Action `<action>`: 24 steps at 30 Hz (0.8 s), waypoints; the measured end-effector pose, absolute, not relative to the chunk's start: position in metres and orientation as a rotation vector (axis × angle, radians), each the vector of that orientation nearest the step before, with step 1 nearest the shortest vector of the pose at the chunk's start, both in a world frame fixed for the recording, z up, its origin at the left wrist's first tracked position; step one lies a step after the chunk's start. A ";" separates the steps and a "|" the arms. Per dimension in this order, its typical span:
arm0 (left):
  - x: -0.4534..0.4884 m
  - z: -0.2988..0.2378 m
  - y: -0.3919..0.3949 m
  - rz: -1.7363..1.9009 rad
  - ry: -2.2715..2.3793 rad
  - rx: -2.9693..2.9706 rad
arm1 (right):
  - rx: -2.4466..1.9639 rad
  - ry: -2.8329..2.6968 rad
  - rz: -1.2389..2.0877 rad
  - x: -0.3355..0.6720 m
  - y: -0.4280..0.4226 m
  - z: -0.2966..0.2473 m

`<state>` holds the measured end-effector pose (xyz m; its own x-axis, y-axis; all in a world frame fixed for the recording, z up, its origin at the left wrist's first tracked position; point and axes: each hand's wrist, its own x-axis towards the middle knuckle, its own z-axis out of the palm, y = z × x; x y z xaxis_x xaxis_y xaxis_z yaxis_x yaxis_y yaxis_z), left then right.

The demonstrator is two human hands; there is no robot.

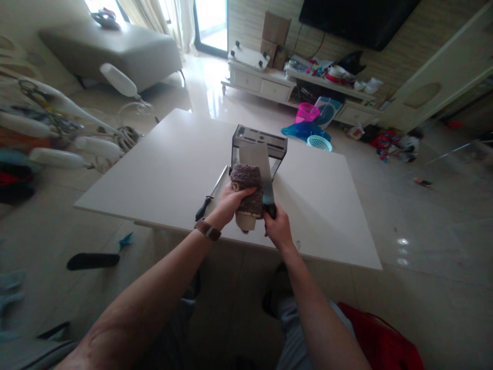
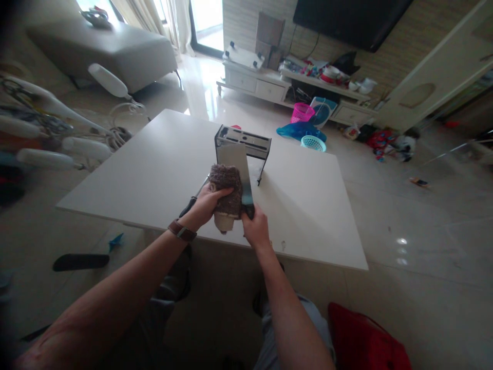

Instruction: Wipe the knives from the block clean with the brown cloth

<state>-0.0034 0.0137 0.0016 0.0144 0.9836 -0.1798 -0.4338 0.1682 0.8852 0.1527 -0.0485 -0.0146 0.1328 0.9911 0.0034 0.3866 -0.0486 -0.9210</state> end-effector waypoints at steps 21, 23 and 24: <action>-0.047 0.006 0.046 1.775 0.962 0.452 | -1.531 -1.754 0.825 0.158 -0.056 -0.009; -0.049 0.004 0.048 1.836 0.957 0.431 | -1.528 -1.768 0.815 0.157 -0.056 -0.009; -0.050 0.003 0.049 1.857 0.952 0.423 | -1.527 -1.773 0.810 0.157 -0.056 -0.009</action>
<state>-0.0500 0.0490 0.0030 -0.4696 0.8754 -0.1141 -0.6039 -0.2242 0.7649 0.1574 -0.0564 -0.0089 -0.1069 0.9909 0.0816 0.5872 0.1291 -0.7991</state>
